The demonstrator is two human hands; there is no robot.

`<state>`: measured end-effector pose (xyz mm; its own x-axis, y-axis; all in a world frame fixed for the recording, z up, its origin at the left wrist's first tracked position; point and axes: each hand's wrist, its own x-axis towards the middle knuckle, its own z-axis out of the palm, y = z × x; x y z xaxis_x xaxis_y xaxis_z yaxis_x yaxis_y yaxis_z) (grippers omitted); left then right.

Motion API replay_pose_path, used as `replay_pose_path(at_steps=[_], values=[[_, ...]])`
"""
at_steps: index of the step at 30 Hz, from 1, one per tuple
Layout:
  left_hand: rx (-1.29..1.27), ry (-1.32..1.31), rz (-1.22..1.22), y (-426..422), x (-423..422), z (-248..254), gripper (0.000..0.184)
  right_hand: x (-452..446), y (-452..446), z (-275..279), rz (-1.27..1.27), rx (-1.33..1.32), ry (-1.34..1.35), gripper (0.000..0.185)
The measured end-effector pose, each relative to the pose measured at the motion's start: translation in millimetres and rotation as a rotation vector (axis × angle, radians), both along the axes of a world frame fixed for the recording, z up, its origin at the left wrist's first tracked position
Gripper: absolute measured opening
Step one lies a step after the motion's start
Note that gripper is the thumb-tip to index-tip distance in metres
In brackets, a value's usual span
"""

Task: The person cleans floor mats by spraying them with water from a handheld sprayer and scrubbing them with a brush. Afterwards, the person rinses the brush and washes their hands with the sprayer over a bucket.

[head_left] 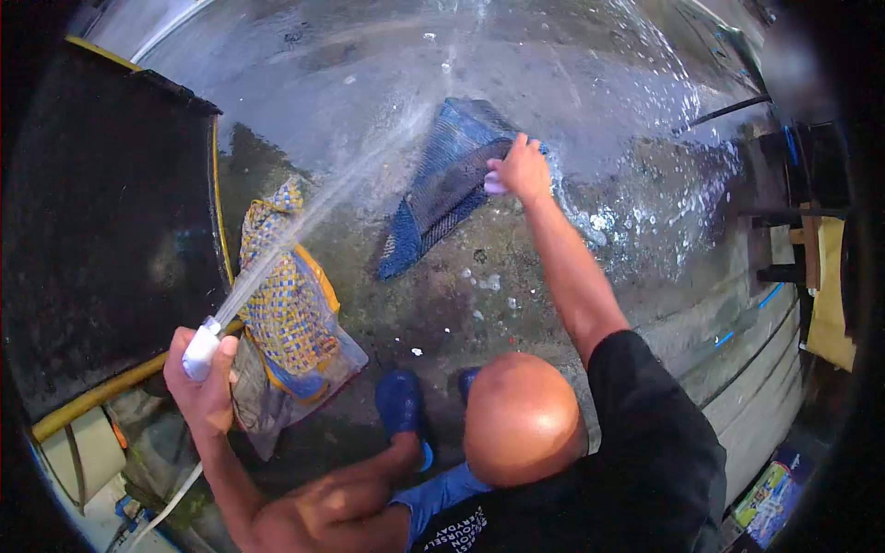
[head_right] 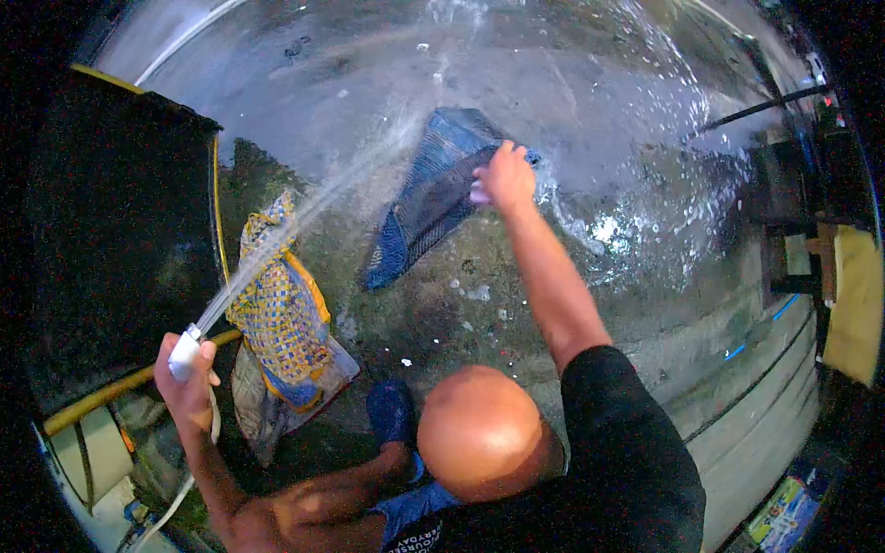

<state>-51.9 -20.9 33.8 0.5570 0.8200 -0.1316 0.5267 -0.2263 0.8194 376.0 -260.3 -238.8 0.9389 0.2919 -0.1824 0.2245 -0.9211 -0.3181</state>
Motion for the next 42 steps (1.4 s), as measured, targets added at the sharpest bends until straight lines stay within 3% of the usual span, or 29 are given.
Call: replay_pose_path(at_steps=[3,6,9,11,13,15,17,20,21,22,24,26,29,30,33,34,37,38,42], values=[[0.040,0.012,-0.055,-6,12,-4,0.027,36,7,-25,-0.003,-0.018,0.071,0.072],[0.006,0.044,-0.098,-4,13,-3,0.022,43,22,-49,0.024,-0.024,0.113,0.046],[0.023,0.045,-0.059,-2,7,-1,0.024,42,47,-41,0.045,0.042,0.054,0.035],[0.006,0.030,-0.005,-3,1,4,0.025,40,91,-26,0.320,0.101,0.103,0.032],[0.003,-0.018,-0.003,-2,-4,12,0.025,12,143,3,0.551,0.395,0.100,0.040],[0.080,-0.019,0.023,5,-14,17,0.026,-21,189,32,0.632,0.712,0.286,0.039],[0.109,-0.021,0.017,14,-22,21,0.028,-43,213,33,0.628,1.028,0.235,0.039],[0.124,-0.039,0.042,17,-24,22,0.032,-26,190,31,0.541,0.753,0.088,0.042],[0.118,-0.033,0.035,15,-24,20,0.032,-9,176,9,0.417,0.562,0.022,0.041],[0.110,-0.026,0.030,13,-24,18,0.032,-3,147,26,0.284,0.372,0.078,0.041],[0.066,-0.040,-0.008,12,-25,13,0.032,30,91,7,0.263,0.053,-0.019,0.037],[0.045,0.024,0.016,4,-18,8,0.031,55,48,-27,0.353,-0.025,-0.020,0.049],[0.010,0.052,-0.022,4,-9,-2,0.031,60,31,-46,0.425,0.090,-0.051,0.053],[0.002,0.048,-0.027,5,-5,-4,0.031,60,33,-39,0.387,0.026,0.055,0.055],[-0.034,0.020,-0.004,2,13,1,0.028,65,45,-47,0.455,-0.128,0.050,0.053],[-0.034,0.012,-0.024,4,15,-2,0.029,68,47,-48,0.452,-0.168,0.056,0.041],[-0.066,-0.006,-0.027,3,18,-3,0.030,59,23,-23,0.520,0.004,0.051,0.023],[-0.066,-0.011,-0.027,3,16,-3,0.030,62,9,-13,0.578,-0.021,0.148,0.026],[-0.063,0.007,0.021,2,13,-4,0.030,22,-109,26,0.602,0.267,0.071,0.024]])
